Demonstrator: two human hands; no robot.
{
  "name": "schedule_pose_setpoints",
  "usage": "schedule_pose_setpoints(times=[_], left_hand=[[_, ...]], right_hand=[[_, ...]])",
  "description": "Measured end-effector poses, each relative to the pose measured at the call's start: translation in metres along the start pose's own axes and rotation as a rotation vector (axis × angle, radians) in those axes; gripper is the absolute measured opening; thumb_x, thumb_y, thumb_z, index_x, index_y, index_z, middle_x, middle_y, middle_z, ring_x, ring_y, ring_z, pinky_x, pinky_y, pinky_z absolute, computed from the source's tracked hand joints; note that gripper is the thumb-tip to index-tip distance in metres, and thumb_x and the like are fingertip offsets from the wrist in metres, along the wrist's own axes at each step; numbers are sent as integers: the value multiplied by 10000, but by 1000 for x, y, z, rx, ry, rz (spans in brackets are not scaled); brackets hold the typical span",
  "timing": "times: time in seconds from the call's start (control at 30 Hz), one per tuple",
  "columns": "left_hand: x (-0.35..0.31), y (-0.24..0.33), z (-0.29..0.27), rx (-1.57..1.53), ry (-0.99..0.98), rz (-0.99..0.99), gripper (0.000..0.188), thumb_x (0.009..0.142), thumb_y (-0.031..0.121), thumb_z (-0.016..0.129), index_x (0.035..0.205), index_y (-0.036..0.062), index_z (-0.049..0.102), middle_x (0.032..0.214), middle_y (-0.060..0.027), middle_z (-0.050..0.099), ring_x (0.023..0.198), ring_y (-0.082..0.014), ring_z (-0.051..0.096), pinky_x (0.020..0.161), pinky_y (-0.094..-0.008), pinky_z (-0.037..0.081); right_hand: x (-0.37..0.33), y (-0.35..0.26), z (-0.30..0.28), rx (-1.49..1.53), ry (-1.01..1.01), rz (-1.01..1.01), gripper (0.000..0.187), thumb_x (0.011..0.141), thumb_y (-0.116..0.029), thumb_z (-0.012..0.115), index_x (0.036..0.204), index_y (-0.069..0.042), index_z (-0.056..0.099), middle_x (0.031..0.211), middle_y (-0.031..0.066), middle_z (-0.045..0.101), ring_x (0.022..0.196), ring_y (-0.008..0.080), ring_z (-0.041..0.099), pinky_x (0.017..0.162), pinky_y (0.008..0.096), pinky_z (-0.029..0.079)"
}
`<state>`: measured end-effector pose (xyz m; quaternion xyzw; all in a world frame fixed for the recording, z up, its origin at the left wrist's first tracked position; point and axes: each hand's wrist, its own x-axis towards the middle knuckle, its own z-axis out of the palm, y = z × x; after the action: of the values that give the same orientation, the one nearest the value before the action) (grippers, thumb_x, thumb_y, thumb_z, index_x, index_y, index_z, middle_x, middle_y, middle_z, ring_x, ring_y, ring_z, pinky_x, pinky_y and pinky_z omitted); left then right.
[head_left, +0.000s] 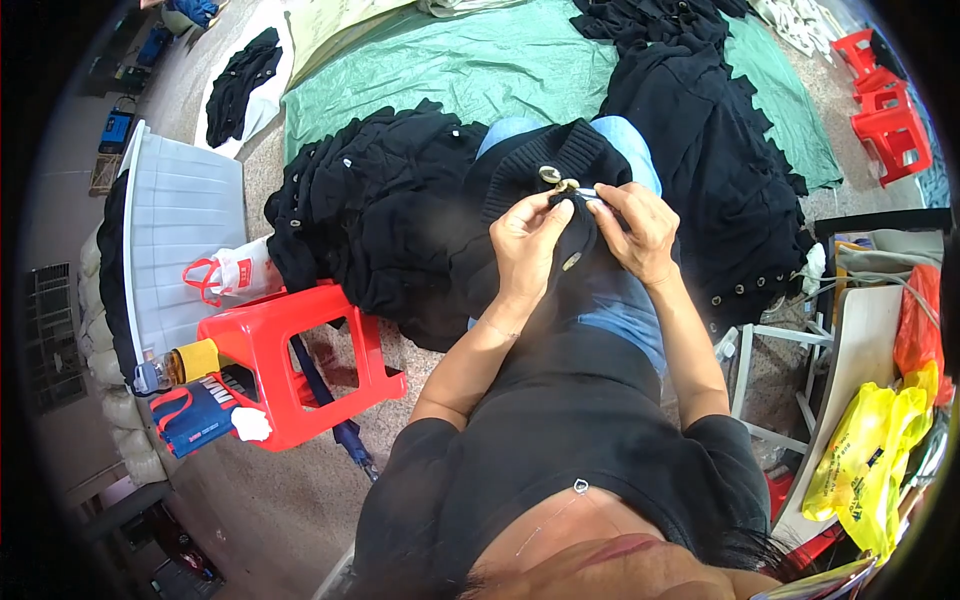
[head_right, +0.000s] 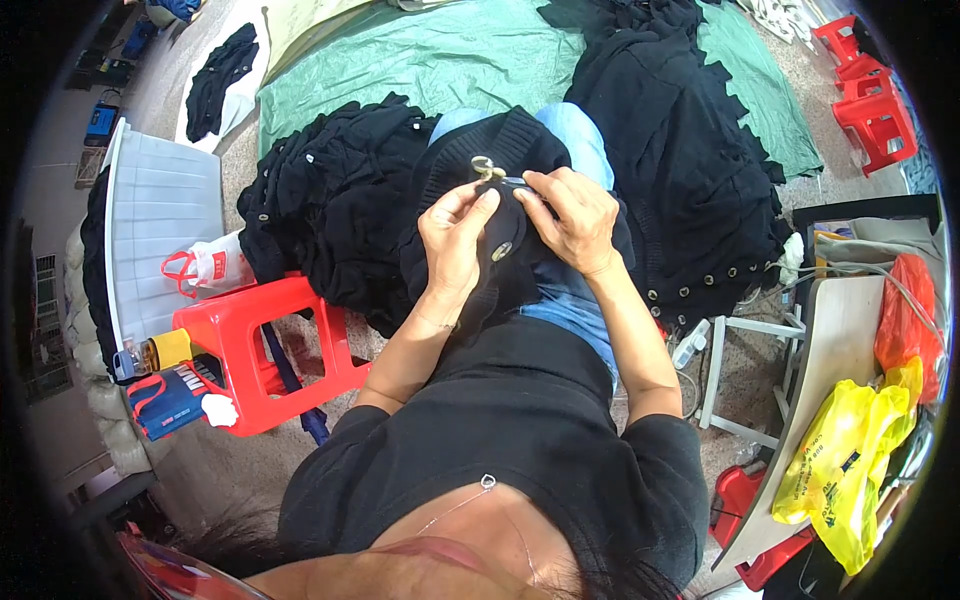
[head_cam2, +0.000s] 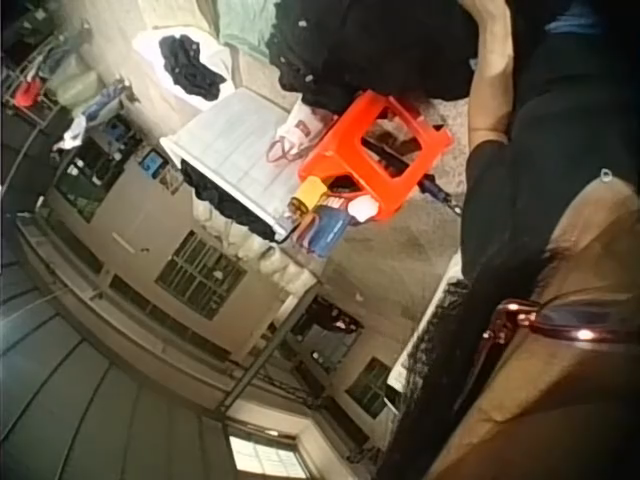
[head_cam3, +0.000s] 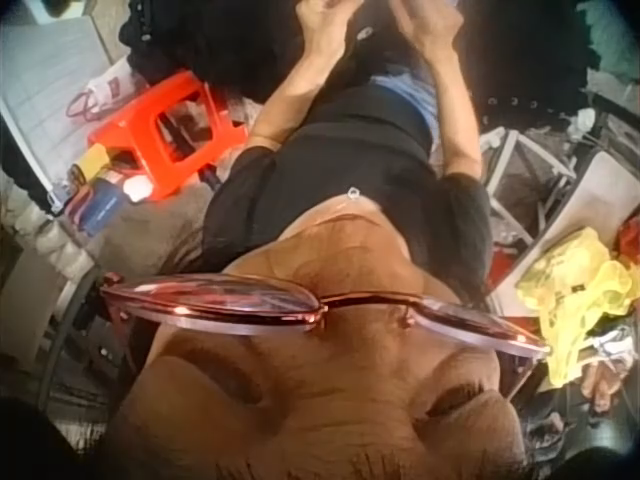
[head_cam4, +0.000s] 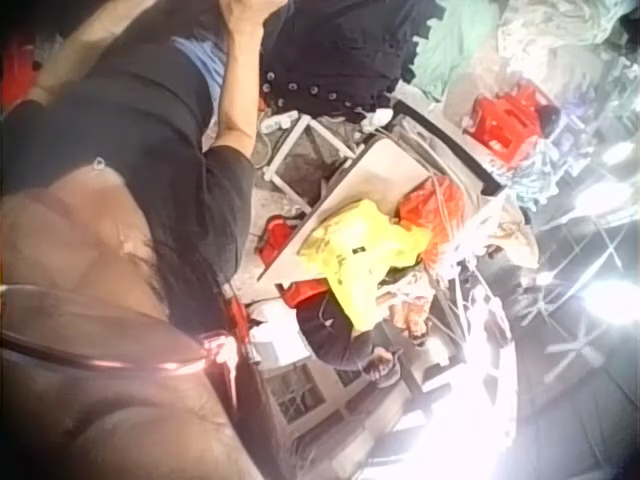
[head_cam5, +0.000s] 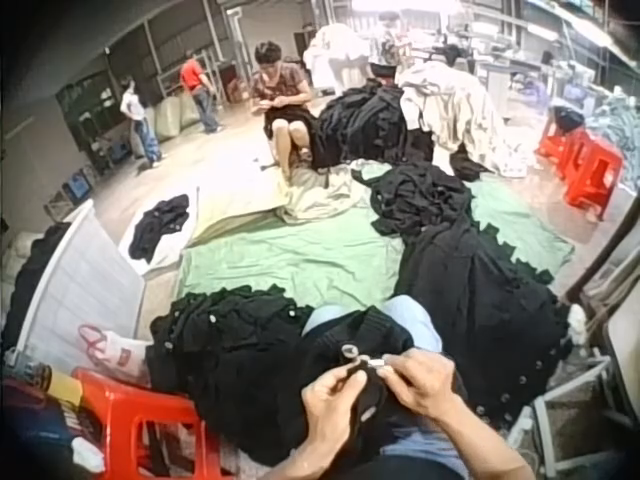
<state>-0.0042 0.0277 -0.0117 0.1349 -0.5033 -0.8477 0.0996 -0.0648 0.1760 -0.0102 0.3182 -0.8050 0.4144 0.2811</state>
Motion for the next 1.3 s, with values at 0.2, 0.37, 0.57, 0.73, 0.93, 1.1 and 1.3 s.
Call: schedule_pose_setpoints(times=[0.2,0.37,0.57,0.73,0.93,1.1,1.3], left_hand=[[0,8,0,52,-44,-2,214,886,-24,661,1095,-69,667,997,-56,693,858,-69,636,781,-197,508],[1,8,-1,76,-60,0,219,889,-16,662,1101,-66,666,998,-53,693,858,-68,636,781,-195,507],[2,11,-1,66,-91,-7,218,893,-1,663,1103,-59,668,986,-46,692,853,-64,632,778,-194,505],[2,15,-2,85,-126,-20,214,897,-1,654,1103,-58,670,975,-38,690,843,-59,627,770,-191,502],[3,14,-2,103,-141,5,223,898,-6,647,1115,-56,667,975,-31,687,841,-52,618,769,-188,497],[4,10,-2,58,-131,-11,212,891,-18,651,1099,-53,672,994,-35,686,869,-53,617,786,-190,495],[5,9,0,68,-149,28,277,900,-28,634,1176,-40,621,1031,-37,658,848,-35,567,780,-176,464]], right_hand=[[4,4,-4,-24,-26,-75,197,744,-134,783,902,-59,695,710,50,622,581,195,599,525,300,459],[6,3,-5,-91,11,-149,211,741,-132,787,918,-56,700,719,47,622,580,188,595,522,292,461],[8,5,-6,-65,3,-171,213,742,-127,784,922,-52,699,717,43,616,577,177,586,519,287,457],[11,6,-8,-75,-21,-200,207,746,-124,778,924,-53,699,708,39,606,572,174,576,515,286,450],[10,3,-7,-62,-32,-173,196,746,-123,775,912,-57,695,700,43,600,566,180,572,512,289,447],[0,-3,2,146,54,170,117,811,-81,743,894,-27,680,710,47,617,573,125,567,526,245,442],[0,-3,6,779,227,675,216,886,-57,703,1091,-19,646,828,-76,478,710,8,429,650,156,358]])
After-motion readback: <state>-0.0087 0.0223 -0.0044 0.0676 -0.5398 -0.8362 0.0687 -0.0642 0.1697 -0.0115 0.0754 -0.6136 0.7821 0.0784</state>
